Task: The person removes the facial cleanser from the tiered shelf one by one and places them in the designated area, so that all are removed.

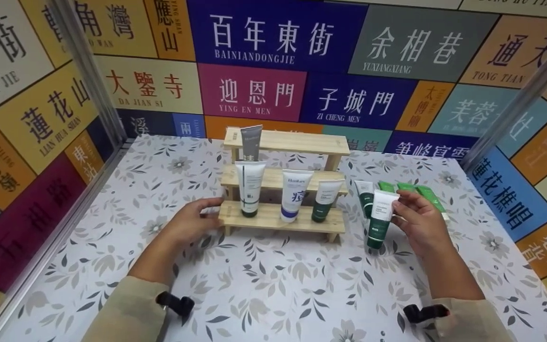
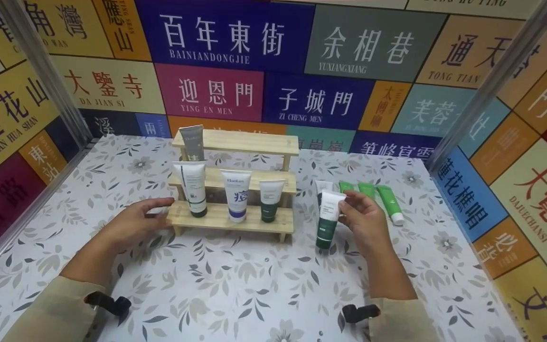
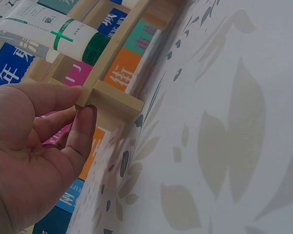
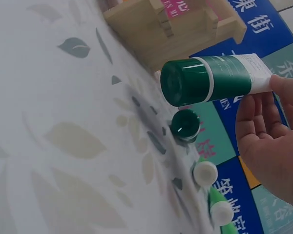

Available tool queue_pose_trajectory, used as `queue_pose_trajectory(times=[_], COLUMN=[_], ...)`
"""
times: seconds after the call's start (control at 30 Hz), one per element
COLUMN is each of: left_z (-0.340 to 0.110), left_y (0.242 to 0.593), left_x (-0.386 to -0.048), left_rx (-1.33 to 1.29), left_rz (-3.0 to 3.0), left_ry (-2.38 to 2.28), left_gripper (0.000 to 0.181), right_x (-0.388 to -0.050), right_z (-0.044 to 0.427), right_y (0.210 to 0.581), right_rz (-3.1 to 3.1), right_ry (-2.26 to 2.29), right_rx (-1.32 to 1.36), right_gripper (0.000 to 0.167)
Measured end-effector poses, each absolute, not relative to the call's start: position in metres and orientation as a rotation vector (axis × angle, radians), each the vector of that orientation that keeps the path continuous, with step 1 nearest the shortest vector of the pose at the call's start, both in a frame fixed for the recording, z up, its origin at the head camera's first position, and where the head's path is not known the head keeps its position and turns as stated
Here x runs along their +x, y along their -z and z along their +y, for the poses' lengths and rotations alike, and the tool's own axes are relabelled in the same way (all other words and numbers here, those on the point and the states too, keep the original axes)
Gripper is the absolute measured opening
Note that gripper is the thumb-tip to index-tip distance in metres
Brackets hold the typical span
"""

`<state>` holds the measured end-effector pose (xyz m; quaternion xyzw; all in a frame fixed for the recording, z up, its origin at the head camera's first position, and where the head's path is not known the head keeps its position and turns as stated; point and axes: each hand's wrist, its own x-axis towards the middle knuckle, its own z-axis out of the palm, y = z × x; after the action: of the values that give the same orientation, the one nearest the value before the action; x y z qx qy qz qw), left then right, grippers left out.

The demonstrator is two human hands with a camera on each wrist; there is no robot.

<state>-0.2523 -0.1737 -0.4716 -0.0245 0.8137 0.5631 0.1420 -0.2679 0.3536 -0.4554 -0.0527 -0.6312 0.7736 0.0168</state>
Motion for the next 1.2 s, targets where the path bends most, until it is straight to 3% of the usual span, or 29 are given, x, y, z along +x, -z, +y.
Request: queue_pose_trajectory(times=[0.43,0.77,1.2], left_z=[-0.175,-0.178,-0.173], left_y=[0.472,0.470,0.478], left_x=[-0.255,-0.255,-0.256], left_rx=[-0.054,-0.034,-0.079], left_rz=[2.368,2.406,2.343], left_ry=[-1.592,-1.548,-1.659], left_gripper=[0.065,0.066,0.066], right_x=[-0.269,-0.276,-0.277], right_z=[0.352,0.353,0.354], right_y=[0.475,0.483,0.491], right_rz=[-2.241,-2.372,-2.589], right_ry=[-2.323,-2.240,-2.141], right_rx=[-0.260,-0.312,-0.329], right_gripper=[0.034,0.061,0.066])
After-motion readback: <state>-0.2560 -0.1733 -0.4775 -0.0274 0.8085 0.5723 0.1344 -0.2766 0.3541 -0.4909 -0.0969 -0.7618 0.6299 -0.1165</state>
